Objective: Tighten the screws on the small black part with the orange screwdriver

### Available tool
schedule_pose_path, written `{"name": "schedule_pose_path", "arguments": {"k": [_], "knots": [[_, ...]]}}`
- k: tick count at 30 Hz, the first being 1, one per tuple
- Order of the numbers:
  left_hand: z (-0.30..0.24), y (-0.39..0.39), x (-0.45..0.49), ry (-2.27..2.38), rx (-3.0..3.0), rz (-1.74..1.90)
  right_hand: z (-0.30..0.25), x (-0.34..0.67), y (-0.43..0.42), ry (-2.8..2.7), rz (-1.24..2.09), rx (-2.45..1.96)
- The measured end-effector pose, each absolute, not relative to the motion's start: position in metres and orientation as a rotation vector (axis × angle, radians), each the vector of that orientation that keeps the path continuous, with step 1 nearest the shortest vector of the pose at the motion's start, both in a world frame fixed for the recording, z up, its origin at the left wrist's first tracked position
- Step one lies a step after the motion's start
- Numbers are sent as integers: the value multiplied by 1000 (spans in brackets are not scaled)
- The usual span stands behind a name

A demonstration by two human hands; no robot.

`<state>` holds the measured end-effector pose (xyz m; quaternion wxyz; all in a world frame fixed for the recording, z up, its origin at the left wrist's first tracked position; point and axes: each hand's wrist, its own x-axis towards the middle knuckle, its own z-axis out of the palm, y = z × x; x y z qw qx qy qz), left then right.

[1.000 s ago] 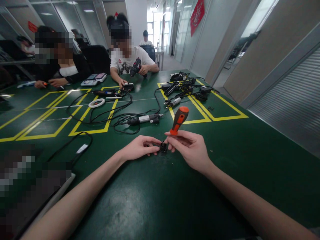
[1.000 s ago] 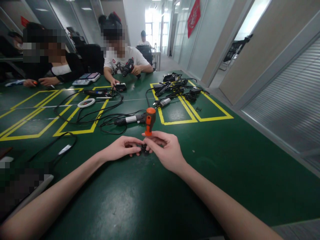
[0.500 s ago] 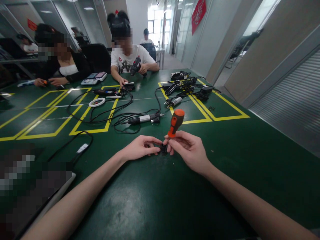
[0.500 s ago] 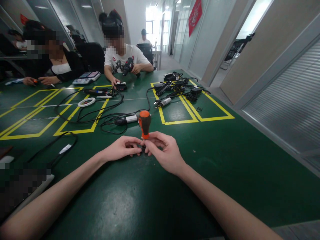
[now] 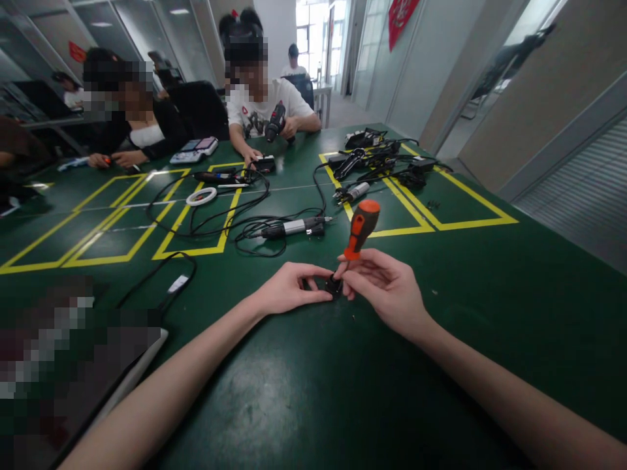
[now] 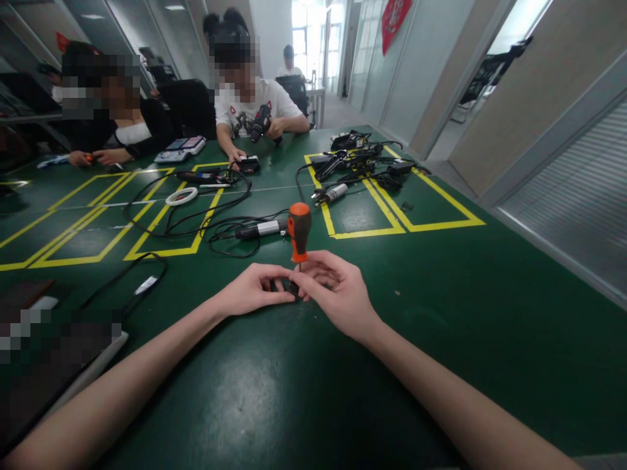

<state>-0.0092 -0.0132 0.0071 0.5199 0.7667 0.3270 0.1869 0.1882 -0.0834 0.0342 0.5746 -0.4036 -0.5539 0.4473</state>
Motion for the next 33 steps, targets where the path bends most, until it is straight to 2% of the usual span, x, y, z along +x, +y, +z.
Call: {"name": "schedule_pose_path", "arguments": {"k": [9, 15, 24, 33], "knots": [[9, -18, -7, 760, 2090, 522, 31, 192, -81, -1290, 1000, -991], [4, -19, -9, 766, 2470, 577, 32, 191, -82, -1394, 921, -942], [4, -26, -8, 810, 2789, 510, 24, 189, -82, -1248, 885, -1034], [4, -30, -5, 850, 2922, 473, 27, 188, -85, -1351, 921, -931]]}}
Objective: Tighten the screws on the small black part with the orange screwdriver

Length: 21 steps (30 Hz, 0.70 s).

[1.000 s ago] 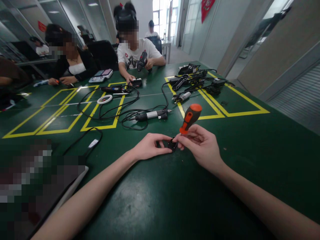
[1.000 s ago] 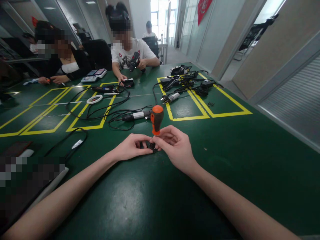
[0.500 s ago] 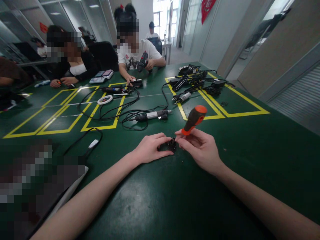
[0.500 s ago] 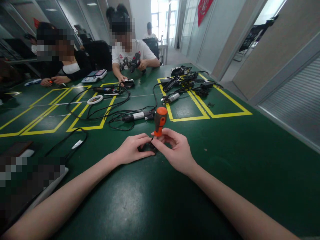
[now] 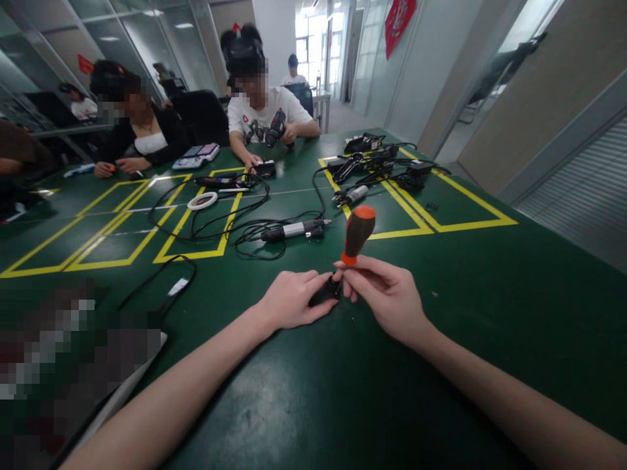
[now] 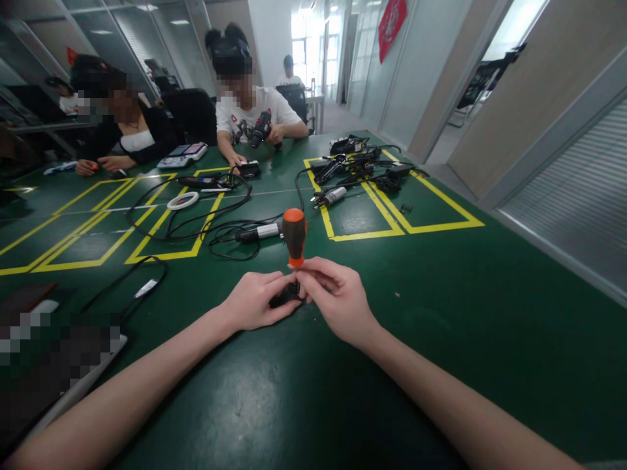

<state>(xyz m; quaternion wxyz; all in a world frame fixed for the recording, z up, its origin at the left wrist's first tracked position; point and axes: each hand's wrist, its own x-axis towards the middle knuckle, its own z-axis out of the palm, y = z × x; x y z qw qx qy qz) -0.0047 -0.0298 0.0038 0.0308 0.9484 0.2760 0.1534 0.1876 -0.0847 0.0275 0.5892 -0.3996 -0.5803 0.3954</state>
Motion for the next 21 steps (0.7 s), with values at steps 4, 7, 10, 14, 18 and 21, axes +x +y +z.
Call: {"name": "schedule_pose_path", "arguments": {"k": [4, 7, 10, 14, 18, 21], "knots": [[5, -31, -4, 859, 2876, 448, 25, 185, -86, -1264, 958, -971], [5, -31, -3, 860, 2856, 448, 25, 184, -85, -1245, 943, -989], [5, -30, -3, 860, 2839, 450, 27, 185, -85, -1286, 907, -967], [4, -31, -3, 850, 2829, 462, 29, 185, -86, -1363, 945, -923], [3, -32, -2, 846, 2831, 509, 26, 184, -86, -1279, 1020, -906], [3, -32, -2, 827, 2801, 509, 24, 184, -85, -1250, 1000, -954]]}}
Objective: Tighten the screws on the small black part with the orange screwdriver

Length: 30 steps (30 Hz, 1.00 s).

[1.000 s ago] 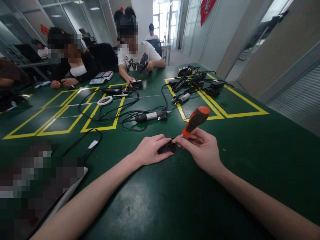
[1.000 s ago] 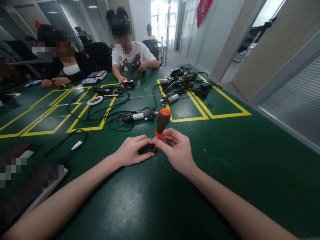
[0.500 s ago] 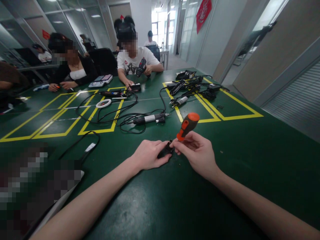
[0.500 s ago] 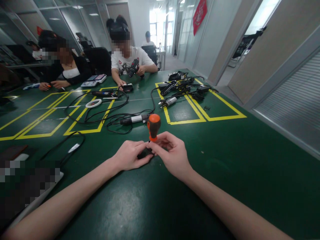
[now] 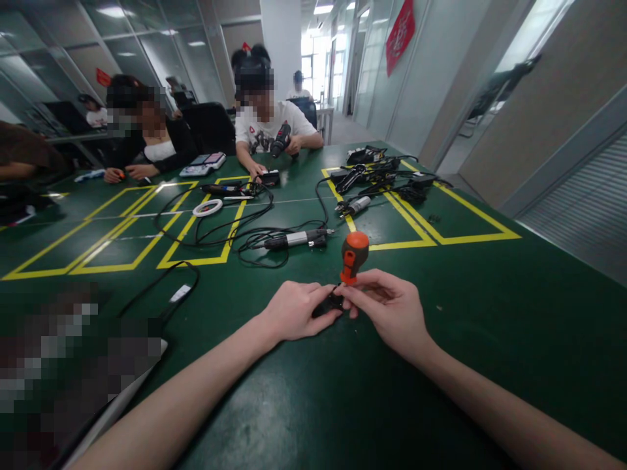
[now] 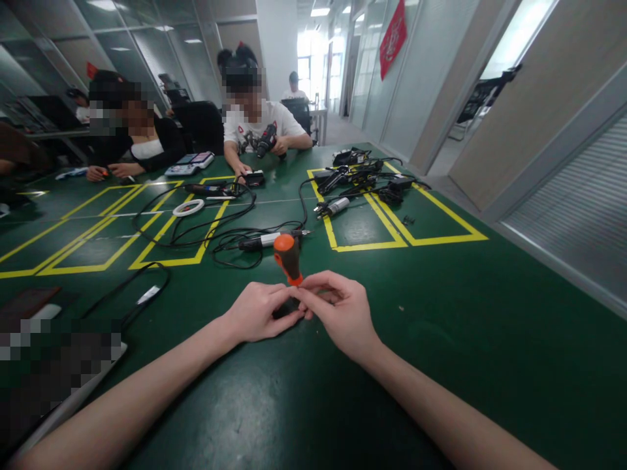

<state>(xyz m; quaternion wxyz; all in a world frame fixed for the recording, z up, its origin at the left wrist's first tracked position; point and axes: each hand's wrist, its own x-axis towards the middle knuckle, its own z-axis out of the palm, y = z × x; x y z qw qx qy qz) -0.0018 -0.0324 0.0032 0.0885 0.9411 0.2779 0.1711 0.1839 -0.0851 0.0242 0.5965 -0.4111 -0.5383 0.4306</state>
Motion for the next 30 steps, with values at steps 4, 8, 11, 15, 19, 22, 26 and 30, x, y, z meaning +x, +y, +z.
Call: {"name": "schedule_pose_path", "arguments": {"k": [4, 8, 11, 15, 19, 22, 26, 30], "knots": [[4, -32, -2, 813, 2777, 512, 25, 185, -85, -1352, 1001, -935], [4, -32, -2, 833, 2804, 499, 24, 185, -86, -1419, 973, -901], [4, -31, -1, 848, 2818, 489, 21, 185, -86, -1387, 955, -916], [4, -31, -1, 849, 2817, 466, 18, 185, -85, -1340, 934, -942], [5, -31, -1, 862, 2833, 465, 21, 186, -84, -1379, 827, -926], [5, -31, -1, 856, 2832, 463, 23, 186, -84, -1420, 790, -918], [3, -30, -2, 859, 2827, 454, 19, 187, -84, -1371, 848, -936], [3, -30, -2, 851, 2833, 464, 19, 187, -83, -1333, 792, -974]]}}
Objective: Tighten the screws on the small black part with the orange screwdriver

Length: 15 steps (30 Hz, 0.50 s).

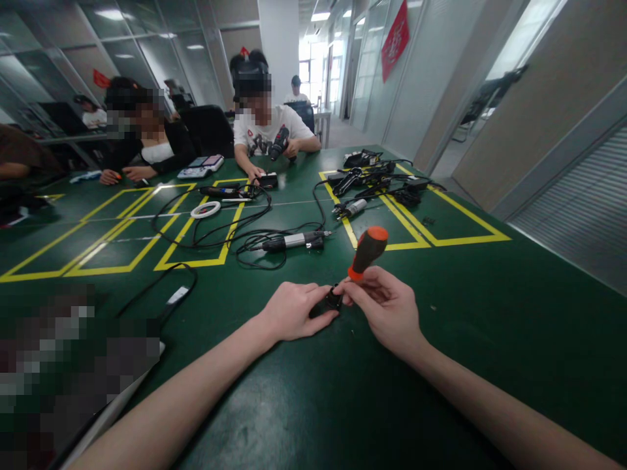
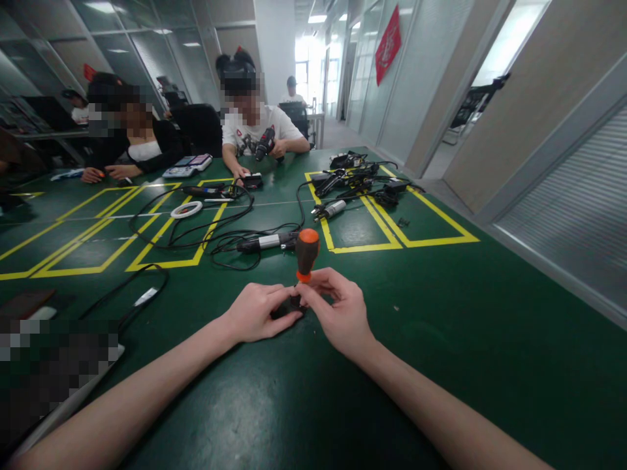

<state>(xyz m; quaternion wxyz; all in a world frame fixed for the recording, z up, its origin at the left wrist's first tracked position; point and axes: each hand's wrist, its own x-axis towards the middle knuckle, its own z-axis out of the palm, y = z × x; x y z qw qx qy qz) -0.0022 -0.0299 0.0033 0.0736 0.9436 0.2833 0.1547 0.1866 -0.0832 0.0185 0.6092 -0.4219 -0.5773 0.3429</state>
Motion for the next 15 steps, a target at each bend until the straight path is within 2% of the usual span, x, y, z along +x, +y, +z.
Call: {"name": "schedule_pose_path", "arguments": {"k": [15], "knots": [[4, -29, -3, 845, 2818, 469, 18, 186, -78, -1313, 850, -952]]}}
